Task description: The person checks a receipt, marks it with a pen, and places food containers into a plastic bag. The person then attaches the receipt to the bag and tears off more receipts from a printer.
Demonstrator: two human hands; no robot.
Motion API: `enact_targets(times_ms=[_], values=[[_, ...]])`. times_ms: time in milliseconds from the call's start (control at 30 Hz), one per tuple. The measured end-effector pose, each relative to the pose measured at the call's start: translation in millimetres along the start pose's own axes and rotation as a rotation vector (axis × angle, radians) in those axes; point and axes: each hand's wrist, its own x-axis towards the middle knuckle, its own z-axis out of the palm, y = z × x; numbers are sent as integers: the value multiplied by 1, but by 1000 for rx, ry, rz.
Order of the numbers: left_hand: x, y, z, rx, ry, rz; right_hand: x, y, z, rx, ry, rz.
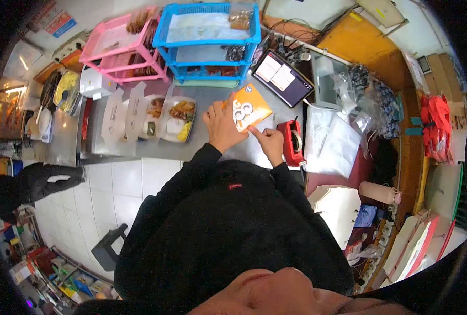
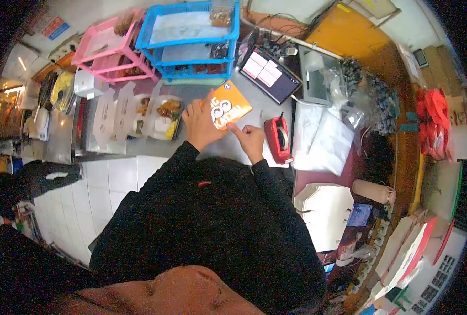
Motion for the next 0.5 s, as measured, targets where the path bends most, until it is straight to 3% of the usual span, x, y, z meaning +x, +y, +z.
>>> enact_targets(times_ms=[67,100,200,233,300,500], values=[[-2,-3,-17,-102,-201,-171,2,-1,3,111,-95,20],[-5,-15,-9,-97,-202,-187,4,-3,4,227,-164,27],[-18,-60,40,-828,-351,-352,6,-16,5,297,-224,23],[-19,-56,32,-828,-341,-358,6,-18,5,353,-245,35],[-17,-40,1,-1260,-461,-587,6,-27,4,354,-264,2],[-25,-52,-11,-1420,-586,-766,11,-32,-1,407,-449,-96]])
